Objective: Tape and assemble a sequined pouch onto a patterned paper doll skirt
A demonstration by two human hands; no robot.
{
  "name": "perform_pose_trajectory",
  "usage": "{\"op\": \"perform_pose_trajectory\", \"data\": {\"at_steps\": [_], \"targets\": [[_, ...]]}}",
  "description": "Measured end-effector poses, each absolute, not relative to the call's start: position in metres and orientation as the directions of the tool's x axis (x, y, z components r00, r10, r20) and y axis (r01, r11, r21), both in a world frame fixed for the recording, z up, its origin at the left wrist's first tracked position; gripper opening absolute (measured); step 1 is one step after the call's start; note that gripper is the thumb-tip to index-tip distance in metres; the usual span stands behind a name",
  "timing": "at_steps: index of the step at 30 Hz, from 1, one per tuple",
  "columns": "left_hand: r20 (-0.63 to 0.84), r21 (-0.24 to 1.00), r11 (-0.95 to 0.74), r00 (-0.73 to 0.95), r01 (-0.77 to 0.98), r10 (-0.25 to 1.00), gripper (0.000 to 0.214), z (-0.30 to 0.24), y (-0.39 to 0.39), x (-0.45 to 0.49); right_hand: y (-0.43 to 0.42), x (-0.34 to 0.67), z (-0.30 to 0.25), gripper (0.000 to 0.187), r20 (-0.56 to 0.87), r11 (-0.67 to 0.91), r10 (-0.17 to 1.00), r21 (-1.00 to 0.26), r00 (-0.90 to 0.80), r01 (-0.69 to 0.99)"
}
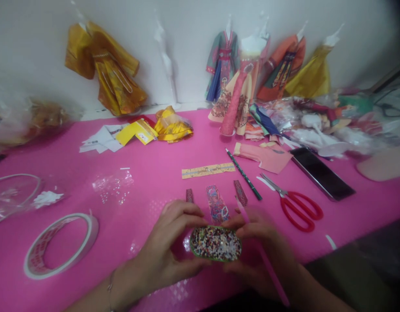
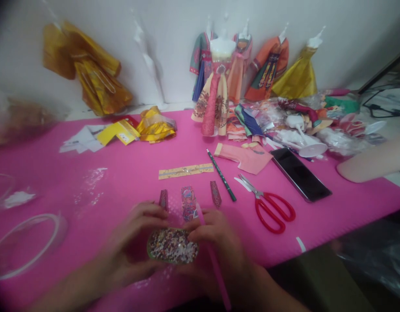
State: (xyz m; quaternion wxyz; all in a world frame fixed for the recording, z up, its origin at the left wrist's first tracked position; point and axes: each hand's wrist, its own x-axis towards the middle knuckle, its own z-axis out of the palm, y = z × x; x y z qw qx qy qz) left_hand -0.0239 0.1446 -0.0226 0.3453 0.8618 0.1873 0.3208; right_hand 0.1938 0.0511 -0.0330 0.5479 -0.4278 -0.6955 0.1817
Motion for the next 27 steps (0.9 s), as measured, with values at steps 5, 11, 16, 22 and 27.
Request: {"op": "perform_pose_trajectory", "data": {"at_steps": [5, 11, 16, 22, 27], "targets": [[0.438, 0.71, -0.696, 0.708, 0.106, 0.554, 0.044, -0.021, 0.145, -0.024, 0.042, 0.2, -0.023, 0.04, 0.516, 0.468, 0.857, -0.758, -0.023, 0.454], [0.441, 0.697, -0.707, 0.705, 0.121, 0.556, 0.043, -0.02, 0.145, -0.023, 0.038, 0.207, -0.001, 0.032, 0.513, 0.457, 0.858, -0.783, 0.022, 0.423], [0.428, 0.699, -0.704, 0.717, 0.123, 0.55, 0.044, -0.02, 0.145, -0.024, 0.038, 0.213, 0.0, 0.026, 0.538, 0.507, 0.841, -0.74, -0.063, 0.441], [0.408, 0.728, -0.672, 0.702, 0.135, 0.584, 0.043, -0.019, 0.142, -0.023, 0.041, 0.213, 0.003, 0.037, 0.483, 0.473, 0.87, -0.755, -0.103, 0.453], [0.419, 0.71, -0.69, 0.705, 0.138, 0.572, 0.043, -0.019, 0.142, -0.023, 0.042, 0.211, 0.006, 0.031, 0.467, 0.494, 0.863, -0.701, -0.193, 0.514]]}}
